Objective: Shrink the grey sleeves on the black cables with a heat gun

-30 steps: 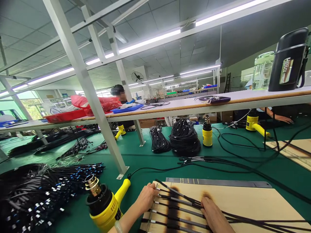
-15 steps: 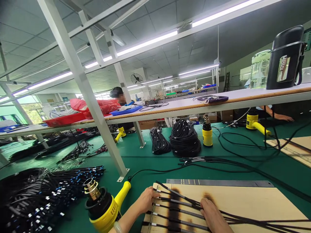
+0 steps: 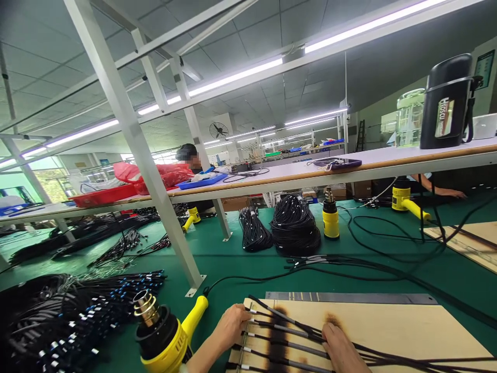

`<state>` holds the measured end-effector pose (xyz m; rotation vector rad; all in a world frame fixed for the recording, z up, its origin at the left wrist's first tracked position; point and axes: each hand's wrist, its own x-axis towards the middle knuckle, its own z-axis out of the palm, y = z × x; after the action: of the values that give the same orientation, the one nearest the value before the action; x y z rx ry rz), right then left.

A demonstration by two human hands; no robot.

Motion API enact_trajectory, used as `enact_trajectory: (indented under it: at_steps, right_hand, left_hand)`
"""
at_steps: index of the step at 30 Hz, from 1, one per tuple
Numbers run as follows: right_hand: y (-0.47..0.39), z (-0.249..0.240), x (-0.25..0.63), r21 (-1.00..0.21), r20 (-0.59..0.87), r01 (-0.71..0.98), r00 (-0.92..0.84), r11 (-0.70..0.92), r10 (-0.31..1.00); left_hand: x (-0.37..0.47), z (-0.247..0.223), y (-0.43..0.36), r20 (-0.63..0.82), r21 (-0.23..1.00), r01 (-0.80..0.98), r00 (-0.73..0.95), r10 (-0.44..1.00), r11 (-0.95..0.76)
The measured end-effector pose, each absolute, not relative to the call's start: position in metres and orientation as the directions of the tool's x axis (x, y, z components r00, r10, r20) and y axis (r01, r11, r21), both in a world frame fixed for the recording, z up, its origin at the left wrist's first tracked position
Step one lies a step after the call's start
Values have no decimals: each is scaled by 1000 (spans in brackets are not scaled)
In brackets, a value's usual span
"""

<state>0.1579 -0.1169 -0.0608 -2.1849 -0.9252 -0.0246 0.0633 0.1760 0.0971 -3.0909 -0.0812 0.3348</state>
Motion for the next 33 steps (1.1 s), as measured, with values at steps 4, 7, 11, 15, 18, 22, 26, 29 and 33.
enact_trajectory:
  at_steps: [4,7,11,15,18,22,26,29,33]
  right_hand:
    - [-122,-68,160,-645,327,617,756,-451,567]
    - [-124,-64,158,-651,318,621,745,-436,586]
    - [-123,-53,154,-653,294,622,734,-432,612]
    - [-124,-46,154,-640,283,621,738,-452,613]
    - [-128,-45,156,-605,285,632,739,-484,610]
    - [-137,-47,159,-527,284,629,765,-572,578]
    - [-145,-49,160,-472,319,635,770,-611,553]
    - [-147,-47,160,-424,313,641,766,-640,561]
    - [-149,-40,157,-427,311,616,787,-661,533]
  left_hand:
    - [64,97,171,-197,-71,43,979,57,-997]
    - [64,98,169,-205,-90,40,977,57,-995]
    - [63,99,171,-221,-117,37,973,62,-992]
    - [65,97,173,-241,-139,36,968,69,-990]
    - [65,95,173,-254,-146,19,966,56,-989]
    - [62,95,172,-255,-151,2,966,41,-989]
    - [61,97,169,-254,-152,10,966,49,-988]
    - [61,98,167,-250,-155,17,967,56,-988]
    - [59,98,165,-241,-160,18,969,57,-987]
